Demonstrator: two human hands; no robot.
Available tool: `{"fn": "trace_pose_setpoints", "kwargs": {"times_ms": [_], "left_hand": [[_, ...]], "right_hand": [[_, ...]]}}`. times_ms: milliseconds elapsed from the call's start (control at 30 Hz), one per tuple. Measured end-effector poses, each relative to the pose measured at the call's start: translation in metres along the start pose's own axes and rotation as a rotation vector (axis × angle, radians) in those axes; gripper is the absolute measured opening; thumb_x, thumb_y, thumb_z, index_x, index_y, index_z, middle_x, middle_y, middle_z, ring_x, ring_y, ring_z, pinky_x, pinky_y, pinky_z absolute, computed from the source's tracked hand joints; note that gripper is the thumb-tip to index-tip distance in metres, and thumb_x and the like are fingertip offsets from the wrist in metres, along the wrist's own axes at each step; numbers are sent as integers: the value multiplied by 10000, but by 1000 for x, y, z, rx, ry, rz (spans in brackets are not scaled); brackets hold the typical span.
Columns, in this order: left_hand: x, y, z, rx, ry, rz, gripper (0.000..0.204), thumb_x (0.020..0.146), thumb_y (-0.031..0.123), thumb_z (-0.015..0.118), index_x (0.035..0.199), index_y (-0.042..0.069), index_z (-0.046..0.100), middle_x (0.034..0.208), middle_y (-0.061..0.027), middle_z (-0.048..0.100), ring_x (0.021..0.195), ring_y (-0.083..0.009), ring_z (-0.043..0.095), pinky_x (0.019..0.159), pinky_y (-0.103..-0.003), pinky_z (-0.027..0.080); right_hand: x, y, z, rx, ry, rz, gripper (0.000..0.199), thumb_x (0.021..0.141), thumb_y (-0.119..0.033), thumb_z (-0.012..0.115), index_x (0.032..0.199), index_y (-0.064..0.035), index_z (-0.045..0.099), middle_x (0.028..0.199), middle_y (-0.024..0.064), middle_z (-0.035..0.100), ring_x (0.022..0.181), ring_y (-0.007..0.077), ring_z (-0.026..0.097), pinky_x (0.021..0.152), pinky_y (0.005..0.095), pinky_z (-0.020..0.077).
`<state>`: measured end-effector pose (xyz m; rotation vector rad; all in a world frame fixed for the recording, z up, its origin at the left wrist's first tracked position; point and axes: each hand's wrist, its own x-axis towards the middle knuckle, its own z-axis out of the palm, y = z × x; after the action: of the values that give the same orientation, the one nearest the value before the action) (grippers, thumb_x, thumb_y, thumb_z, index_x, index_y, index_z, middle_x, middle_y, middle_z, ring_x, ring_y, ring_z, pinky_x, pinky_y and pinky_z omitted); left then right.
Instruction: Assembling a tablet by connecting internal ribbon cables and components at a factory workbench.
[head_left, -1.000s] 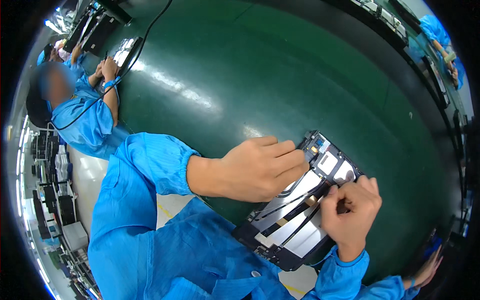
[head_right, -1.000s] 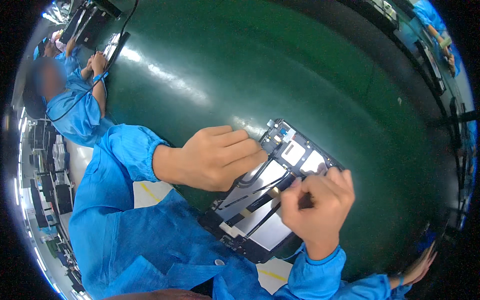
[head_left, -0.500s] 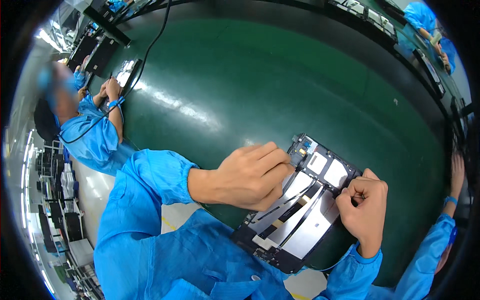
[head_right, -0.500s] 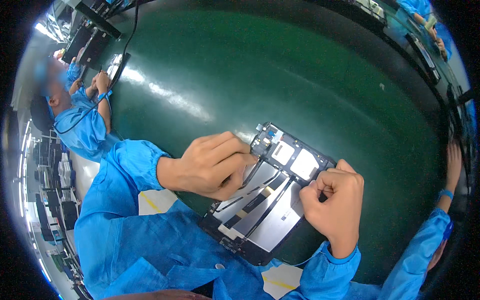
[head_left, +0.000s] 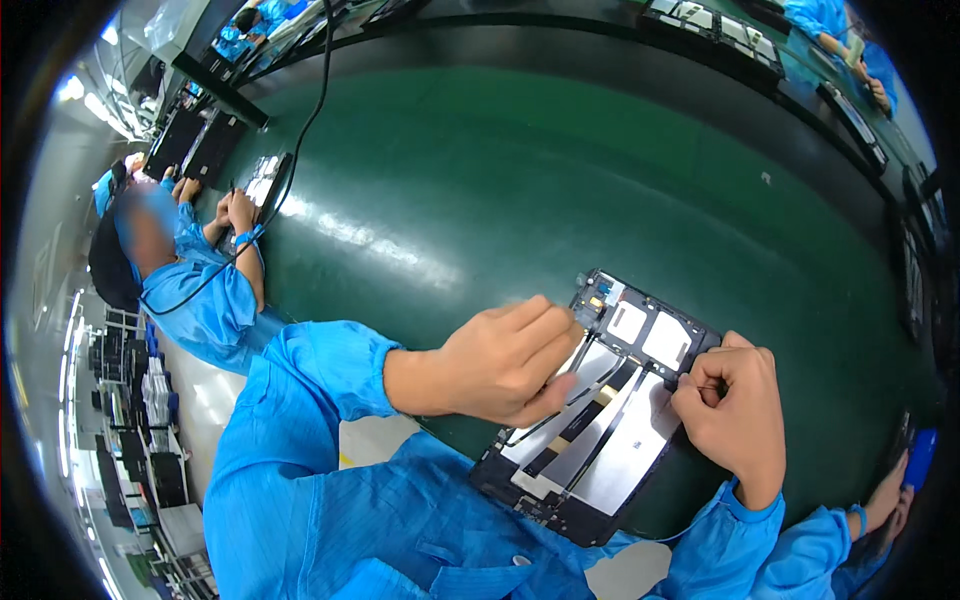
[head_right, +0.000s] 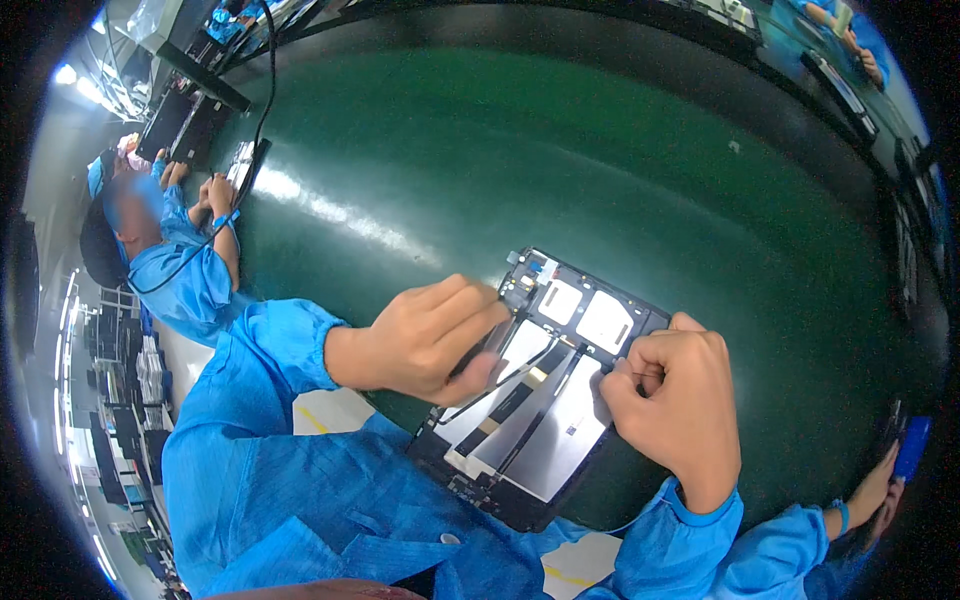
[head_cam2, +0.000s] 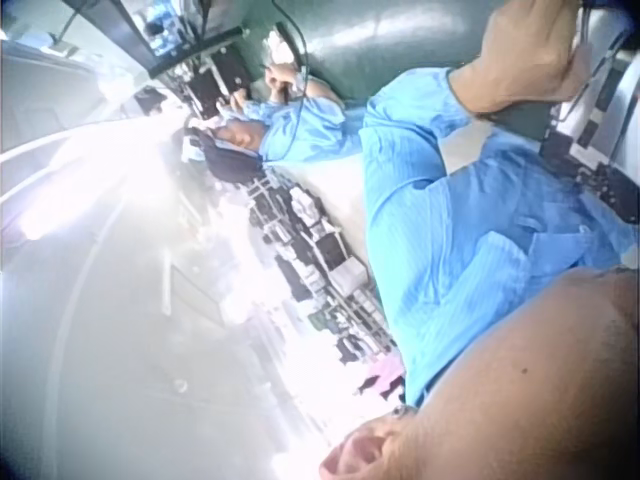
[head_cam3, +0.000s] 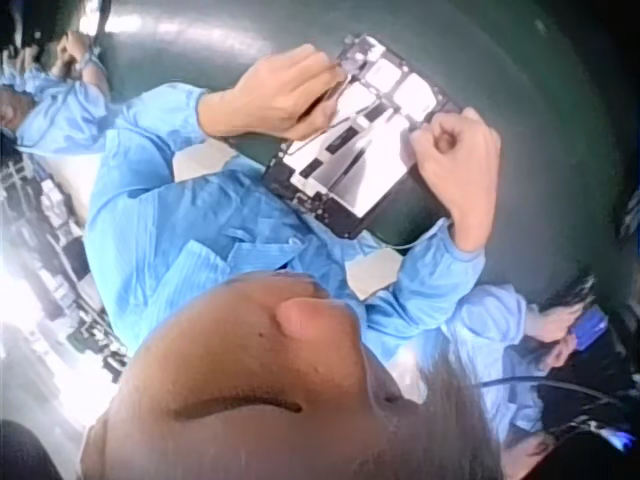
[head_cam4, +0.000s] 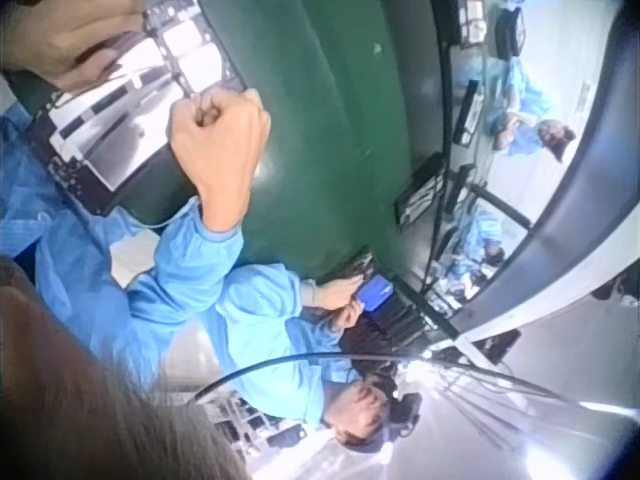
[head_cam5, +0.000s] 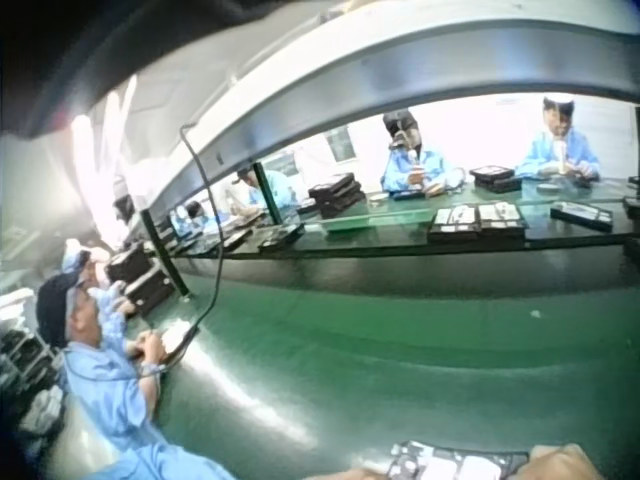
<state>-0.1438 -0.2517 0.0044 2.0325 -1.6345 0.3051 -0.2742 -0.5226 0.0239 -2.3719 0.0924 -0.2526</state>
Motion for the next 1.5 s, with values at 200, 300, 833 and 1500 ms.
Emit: {"fn": "trace_pose_setpoints", "kwargs": {"times_ms": [200, 300, 833, 1500], "left_hand": [[9, -15, -2, 110, -16, 157, 348, 941, 302, 739, 1071, -20, 746, 942, -128, 663, 737, -267, 629, 603, -402, 505], [15, -40, -1, 48, 49, 282, 313, 1003, 318, 668, 1088, 31, 762, 920, -98, 619, 768, -267, 621, 629, -403, 490], [52, -32, 26, -501, -286, 467, 599, 999, 635, 653, 1268, 133, 842, 1176, -129, 643, 1031, -345, 588, 922, -491, 444], [42, 4, 21, -748, -323, 378, 396, 978, 349, 723, 1226, 56, 823, 1204, -125, 779, 1058, -332, 675, 934, -471, 482]], "right_hand": [[1, 6, -13, 80, -93, 75, 259, 700, -61, 756, 555, 1, 550, 514, 133, 503, 573, 295, 466, 615, 436, 405], [8, 8, -13, 89, -169, 50, 272, 708, -76, 776, 559, -3, 560, 513, 134, 503, 582, 305, 497, 604, 444, 397], [-15, 28, -46, 107, -391, 230, 280, 811, -161, 701, 642, 52, 634, 574, 242, 510, 471, 296, 505, 527, 467, 371], [-11, 34, -50, 148, -438, 226, 300, 797, -155, 701, 615, 52, 584, 543, 186, 419, 492, 212, 393, 518, 458, 315]]}}
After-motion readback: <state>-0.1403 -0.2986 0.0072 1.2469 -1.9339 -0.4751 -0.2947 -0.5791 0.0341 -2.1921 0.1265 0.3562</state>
